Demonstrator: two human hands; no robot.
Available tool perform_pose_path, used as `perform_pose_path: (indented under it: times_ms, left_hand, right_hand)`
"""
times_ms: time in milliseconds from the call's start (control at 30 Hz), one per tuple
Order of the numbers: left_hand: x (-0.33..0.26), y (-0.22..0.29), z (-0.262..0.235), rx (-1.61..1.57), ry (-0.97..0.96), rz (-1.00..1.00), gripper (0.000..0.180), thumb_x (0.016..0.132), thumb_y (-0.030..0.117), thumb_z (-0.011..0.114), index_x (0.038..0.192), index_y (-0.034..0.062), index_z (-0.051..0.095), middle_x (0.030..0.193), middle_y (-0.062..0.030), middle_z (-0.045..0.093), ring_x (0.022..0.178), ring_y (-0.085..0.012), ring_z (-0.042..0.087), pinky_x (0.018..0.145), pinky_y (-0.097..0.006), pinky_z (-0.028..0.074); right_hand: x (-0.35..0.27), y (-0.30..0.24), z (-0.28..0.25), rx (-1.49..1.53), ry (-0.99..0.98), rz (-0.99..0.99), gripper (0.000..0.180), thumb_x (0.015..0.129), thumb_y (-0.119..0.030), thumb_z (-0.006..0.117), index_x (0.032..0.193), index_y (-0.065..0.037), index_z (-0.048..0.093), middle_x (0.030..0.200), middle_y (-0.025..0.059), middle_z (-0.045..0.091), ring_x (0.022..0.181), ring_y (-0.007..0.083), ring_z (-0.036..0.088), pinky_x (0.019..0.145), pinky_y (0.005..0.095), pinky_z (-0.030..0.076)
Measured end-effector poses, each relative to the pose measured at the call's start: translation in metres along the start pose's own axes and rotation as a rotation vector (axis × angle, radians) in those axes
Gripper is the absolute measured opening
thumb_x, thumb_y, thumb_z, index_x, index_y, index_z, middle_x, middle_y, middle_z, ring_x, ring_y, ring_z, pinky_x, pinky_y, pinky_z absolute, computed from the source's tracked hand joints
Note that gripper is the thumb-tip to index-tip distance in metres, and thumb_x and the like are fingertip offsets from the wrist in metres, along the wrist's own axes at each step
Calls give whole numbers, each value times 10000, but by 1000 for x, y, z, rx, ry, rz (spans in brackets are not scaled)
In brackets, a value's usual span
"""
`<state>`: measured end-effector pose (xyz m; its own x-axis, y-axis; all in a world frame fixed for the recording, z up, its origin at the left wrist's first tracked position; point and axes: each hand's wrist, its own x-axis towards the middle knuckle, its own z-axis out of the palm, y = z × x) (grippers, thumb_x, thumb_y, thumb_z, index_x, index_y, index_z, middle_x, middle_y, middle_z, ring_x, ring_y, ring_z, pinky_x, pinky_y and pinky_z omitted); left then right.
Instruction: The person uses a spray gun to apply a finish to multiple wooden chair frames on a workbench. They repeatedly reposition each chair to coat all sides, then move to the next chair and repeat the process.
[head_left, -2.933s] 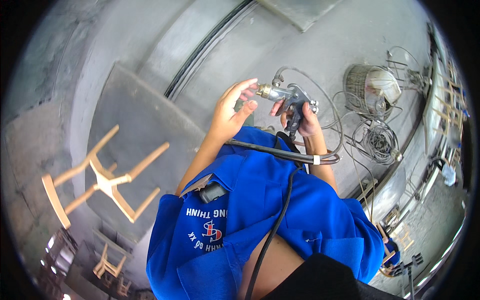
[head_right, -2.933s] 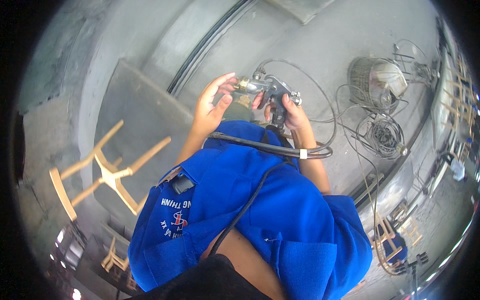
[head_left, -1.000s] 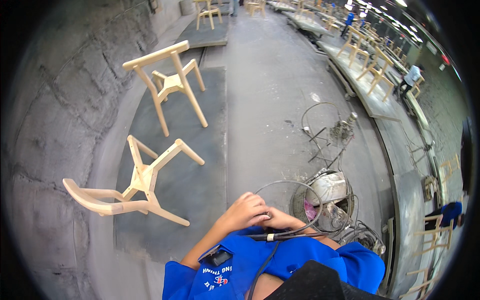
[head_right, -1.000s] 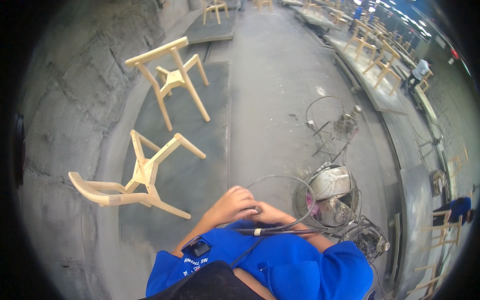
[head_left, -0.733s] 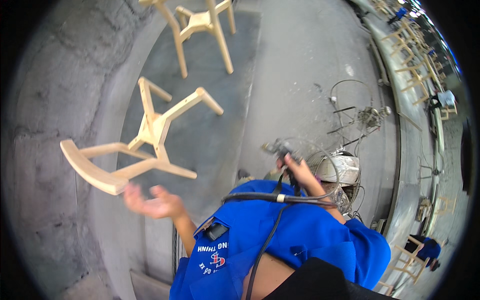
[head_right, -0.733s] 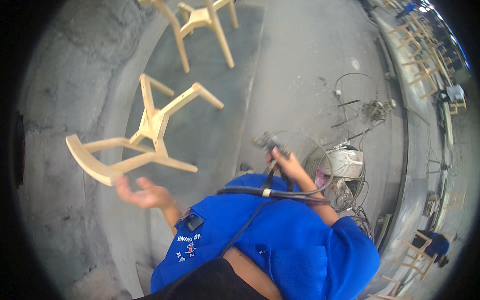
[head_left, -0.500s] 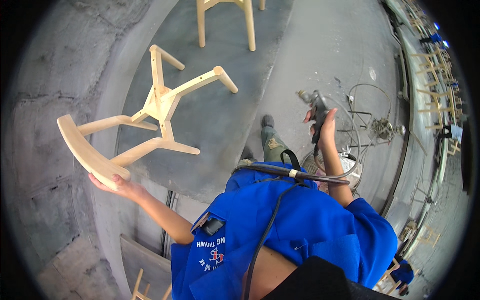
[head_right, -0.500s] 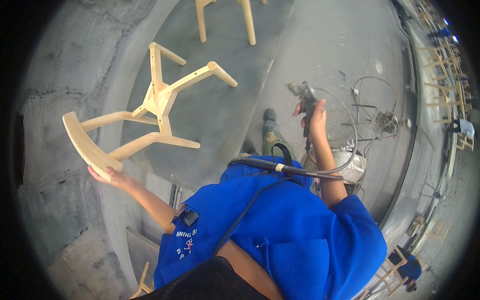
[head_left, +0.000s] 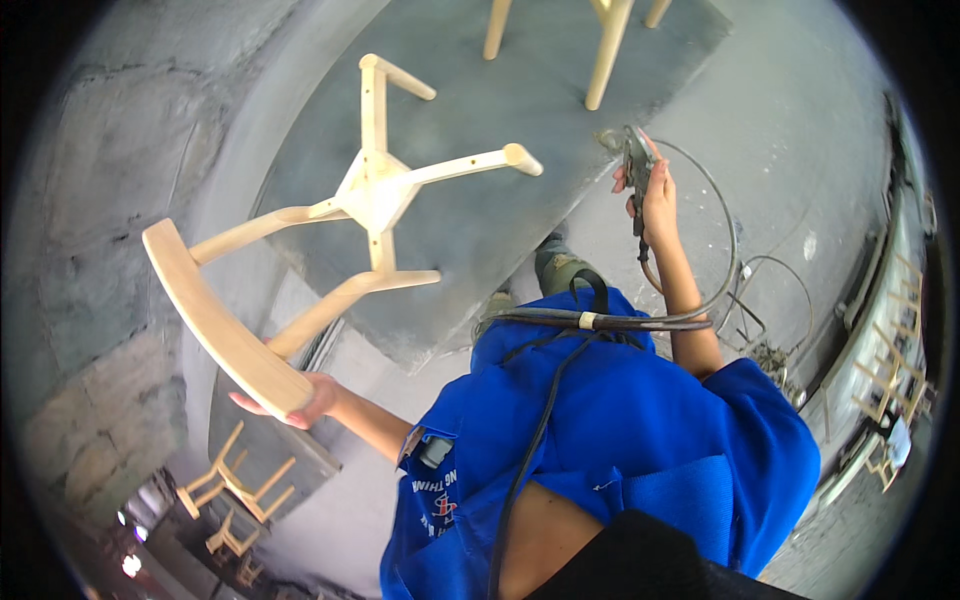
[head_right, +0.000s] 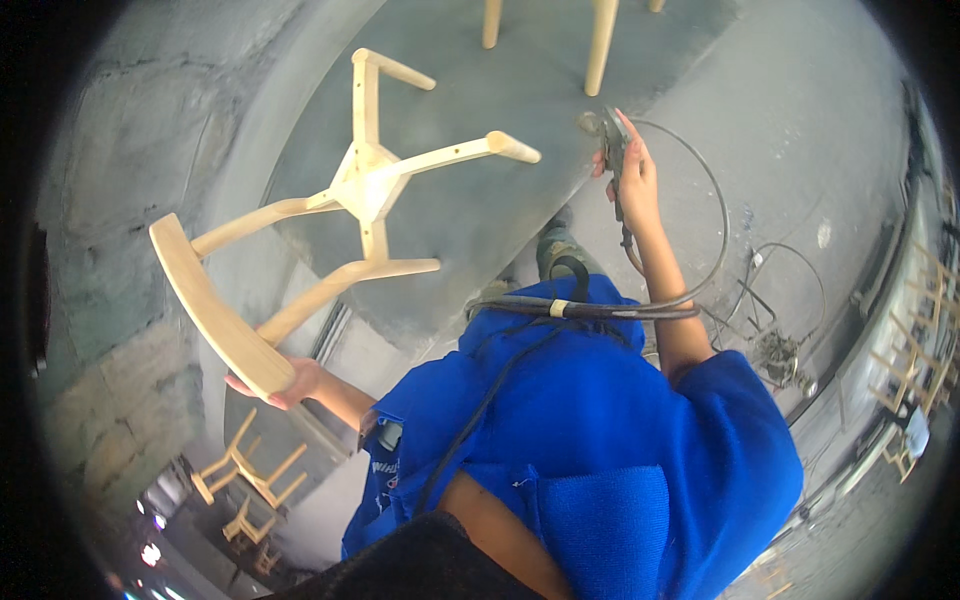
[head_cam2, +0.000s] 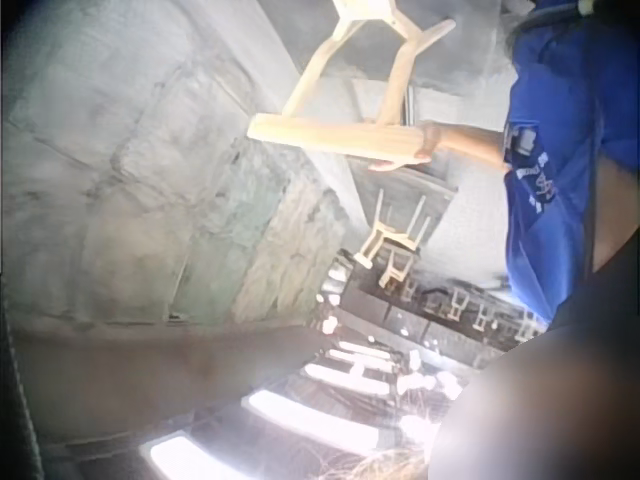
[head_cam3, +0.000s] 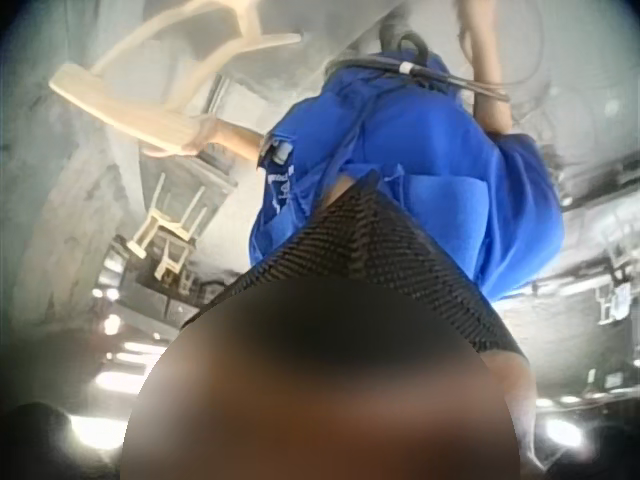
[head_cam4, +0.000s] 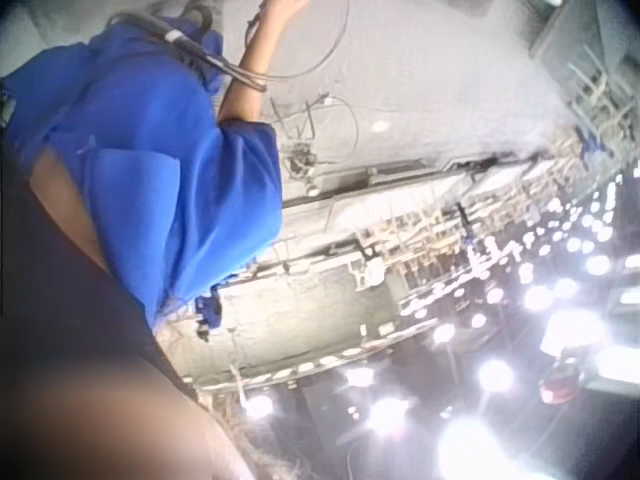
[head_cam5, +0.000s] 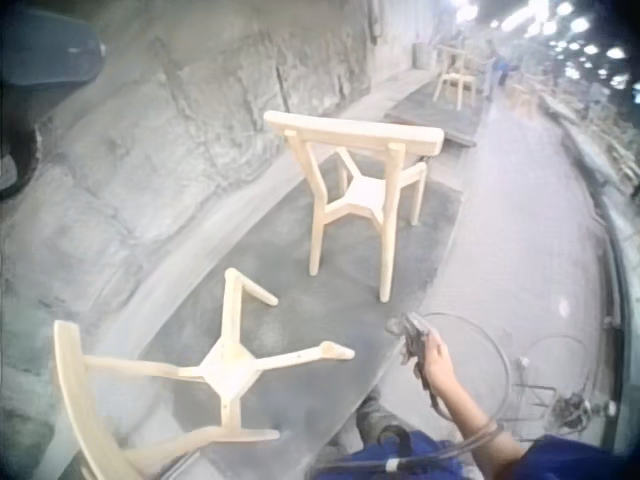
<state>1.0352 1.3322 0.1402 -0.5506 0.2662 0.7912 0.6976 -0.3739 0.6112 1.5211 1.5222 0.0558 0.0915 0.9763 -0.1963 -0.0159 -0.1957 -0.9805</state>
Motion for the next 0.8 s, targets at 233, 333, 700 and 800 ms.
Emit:
perform_pose_path:
  times_ms: [233, 333, 700, 800]
  left_hand:
    - [25, 74, -1, 140, 222, -283, 846, 884, 706, 429, 1467, 94, 459, 1426, -194, 477, 1232, -454, 560, 956, -655, 504]
    - [44, 68, 3, 169, 294, -394, 869, 814, 800, 467, 1379, 143, 532, 1392, -152, 504, 1297, -394, 509, 974, -604, 456]
    - [66, 48, -12, 200, 246, -515, 837, 872, 759, 445, 1391, 105, 508, 1359, -145, 523, 1273, -355, 529, 978, -538, 478]
    - [83, 31, -17, 259, 238, -479, 741, 937, 669, 461, 1394, 87, 510, 1355, -157, 528, 1252, -344, 537, 957, -506, 480]
  right_hand:
    - [122, -32, 89, 264, -382, 75, 861, 977, -773, 232, 1126, -4, 589, 862, 82, 668, 666, 127, 616, 418, 227, 364]
    - [169, -22, 109, 305, -476, 160, 845, 966, -789, 230, 1052, -28, 585, 831, 65, 656, 654, 123, 608, 416, 228, 351]
    - [175, 102, 14, 24, -131, 473, 745, 953, -790, 361, 1012, -90, 608, 724, 24, 617, 577, 130, 591, 439, 272, 359]
    - [150, 97, -18, -86, -59, 461, 732, 963, -778, 359, 1006, -92, 609, 710, 19, 603, 576, 132, 587, 434, 271, 356]
